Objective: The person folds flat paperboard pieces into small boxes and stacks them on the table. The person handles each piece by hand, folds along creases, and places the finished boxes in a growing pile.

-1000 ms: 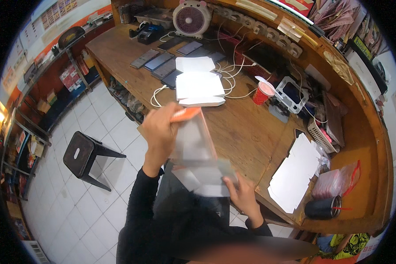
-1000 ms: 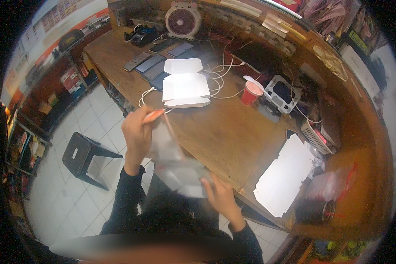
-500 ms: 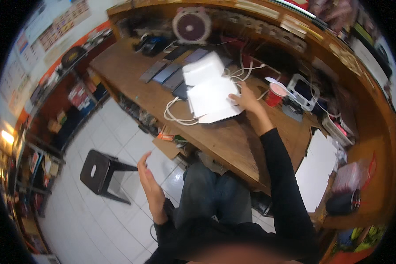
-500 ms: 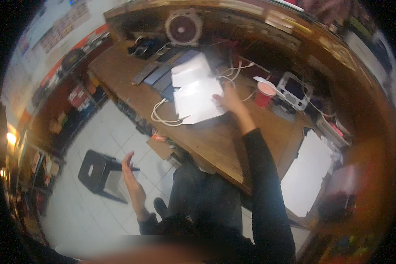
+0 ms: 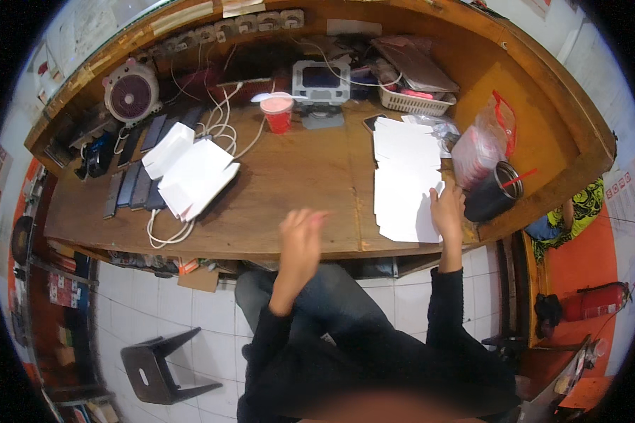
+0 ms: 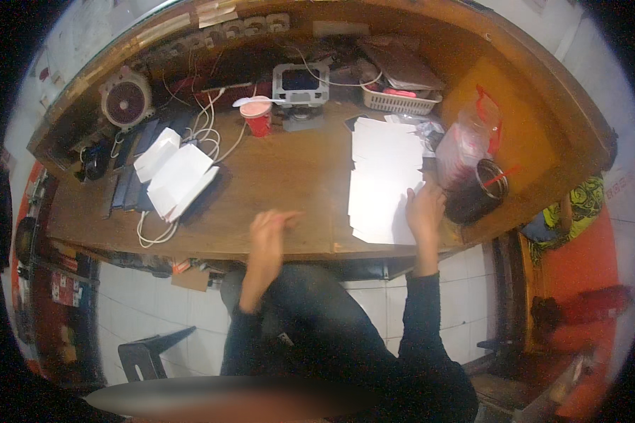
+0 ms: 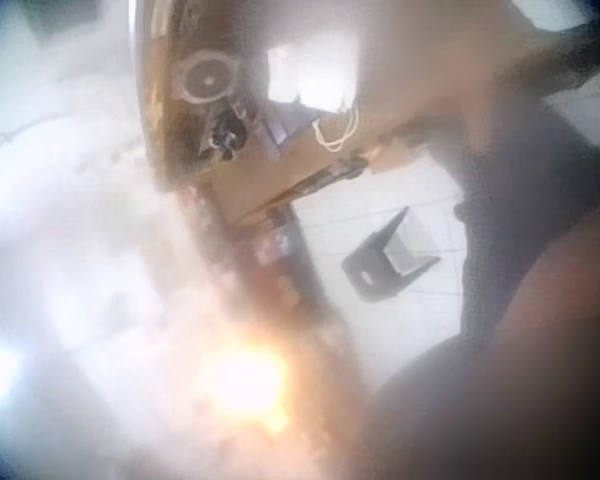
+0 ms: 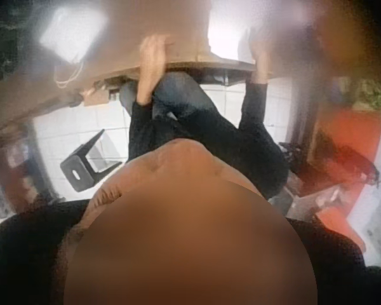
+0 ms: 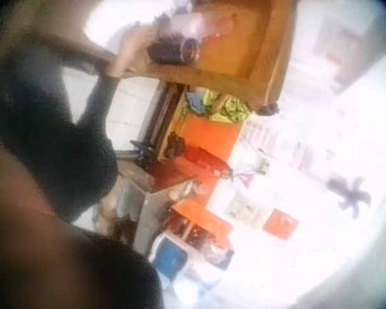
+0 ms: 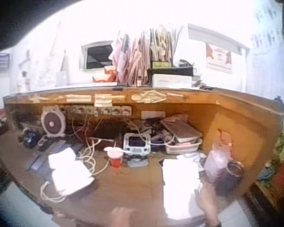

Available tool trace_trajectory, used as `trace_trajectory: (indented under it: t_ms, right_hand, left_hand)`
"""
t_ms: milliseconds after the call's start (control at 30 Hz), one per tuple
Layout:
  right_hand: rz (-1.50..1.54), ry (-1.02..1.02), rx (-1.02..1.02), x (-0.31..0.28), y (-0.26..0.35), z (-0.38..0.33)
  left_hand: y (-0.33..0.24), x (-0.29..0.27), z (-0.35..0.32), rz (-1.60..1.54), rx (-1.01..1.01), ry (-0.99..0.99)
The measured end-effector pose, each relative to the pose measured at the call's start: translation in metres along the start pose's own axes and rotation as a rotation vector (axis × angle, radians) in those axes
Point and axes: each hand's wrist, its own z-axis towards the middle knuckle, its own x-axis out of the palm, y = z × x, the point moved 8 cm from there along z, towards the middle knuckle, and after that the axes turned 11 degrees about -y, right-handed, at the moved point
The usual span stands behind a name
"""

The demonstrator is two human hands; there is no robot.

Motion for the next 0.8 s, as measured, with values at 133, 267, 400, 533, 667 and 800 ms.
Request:
trace_trajectory:
  t_ms: [133,267,400,533,667,800]
  right_hand:
    - [0.022,0.064,0.178,0.035,-0.056,0.008]
    - [0.591,0.133,0.021,0.062,-0.066,0.024]
    - [0.660,0.300,0.249,0.070,-0.090,0.016]
    - [1.151,0.219,0.214,0.036,-0.049,0.000]
    - [1.313,0.187,0.172,0.000,0.006,-0.015]
    - [1.417,0.228,-0.060,-0.037,0.074,-0.030]
  left_hand:
    - [0.004,0.105,0.029,0.231,0.090,0.073]
    - [0.012,0.148,0.038,0.314,0.077,0.096]
    - [0.025,0.147,0.044,0.191,-0.052,0.127]
    - [0.038,0.150,0.043,0.049,-0.294,0.248]
    - [0.018,0.116,0.043,-0.539,-0.364,0.033]
    - [-0.003,0.031,0.034,-0.584,-0.246,-0.209]
